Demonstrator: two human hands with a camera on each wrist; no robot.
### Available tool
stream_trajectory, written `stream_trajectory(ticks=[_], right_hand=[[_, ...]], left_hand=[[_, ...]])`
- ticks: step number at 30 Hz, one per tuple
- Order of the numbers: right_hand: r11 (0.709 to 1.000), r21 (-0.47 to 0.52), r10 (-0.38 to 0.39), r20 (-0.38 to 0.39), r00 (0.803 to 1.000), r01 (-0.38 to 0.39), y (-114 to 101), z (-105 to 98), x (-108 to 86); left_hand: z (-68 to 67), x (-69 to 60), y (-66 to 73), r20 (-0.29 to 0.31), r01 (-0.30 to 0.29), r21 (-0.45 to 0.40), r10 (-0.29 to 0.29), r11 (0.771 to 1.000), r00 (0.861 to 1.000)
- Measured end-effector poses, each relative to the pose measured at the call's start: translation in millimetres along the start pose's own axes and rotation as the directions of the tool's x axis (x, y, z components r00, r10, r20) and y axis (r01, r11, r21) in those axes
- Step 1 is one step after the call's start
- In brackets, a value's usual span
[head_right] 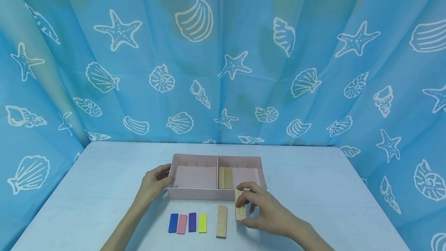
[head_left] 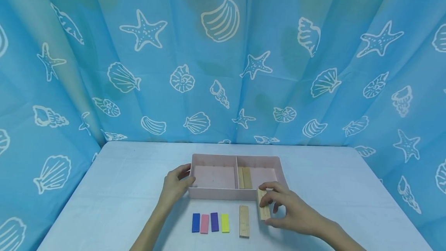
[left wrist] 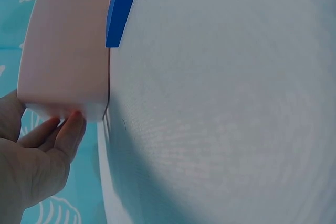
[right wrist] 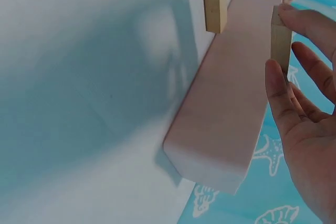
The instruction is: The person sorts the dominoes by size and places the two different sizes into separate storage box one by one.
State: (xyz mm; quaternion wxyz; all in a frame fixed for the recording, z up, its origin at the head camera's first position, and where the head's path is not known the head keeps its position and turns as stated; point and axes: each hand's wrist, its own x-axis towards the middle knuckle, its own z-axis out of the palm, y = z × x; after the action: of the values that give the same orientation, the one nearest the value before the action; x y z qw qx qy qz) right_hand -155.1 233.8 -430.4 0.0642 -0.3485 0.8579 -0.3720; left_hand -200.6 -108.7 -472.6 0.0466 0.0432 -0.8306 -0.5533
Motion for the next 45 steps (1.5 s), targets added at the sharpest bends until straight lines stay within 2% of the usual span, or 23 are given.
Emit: stream_trajectory(ticks=[9, 20, 26, 35, 41, 45], right_hand=[[0.999, 0.042, 0.017, 0.025, 1.000, -0.018, 1, -5, 2.6], [0.999, 0.027, -0.034, 0.004, 0.999, 0.034, -4, -12, 6.7], [1.000, 0.001, 0.007, -0.010, 1.000, -0.007, -2, -20, 10.7], [0.998, -0.009, -0.054, -0.033, 0.998, 0.054, -1, -30, 20.8], [0.999, -0.031, -0.013, -0.033, 0.999, 0.012, -2, -35, 31.5], [0.999, -0.046, -0.018, -0.035, 0.999, 0.017, -3, -37, 39.7]], left_hand=[[-0.4, -0.9, 2.0, 0.001, -0.021, 0.009, 0.021, 1.000, 1.000], [-0.8, 0.3, 0.7, 0.005, -0.006, 0.004, 0.006, 1.000, 1.000], [-0.4, -0.2, 0.6, 0.003, -0.013, 0.006, 0.013, 1.000, 1.000], [-0.5, -0.8, 1.9, 0.000, -0.003, 0.002, 0.003, 1.000, 1.000], [0.2, -0.7, 1.4, -0.001, -0.017, 0.003, 0.017, 1.000, 1.000], [0.9, -0.6, 1.1, 0.003, -0.001, 0.003, 0.001, 1.000, 1.000]])
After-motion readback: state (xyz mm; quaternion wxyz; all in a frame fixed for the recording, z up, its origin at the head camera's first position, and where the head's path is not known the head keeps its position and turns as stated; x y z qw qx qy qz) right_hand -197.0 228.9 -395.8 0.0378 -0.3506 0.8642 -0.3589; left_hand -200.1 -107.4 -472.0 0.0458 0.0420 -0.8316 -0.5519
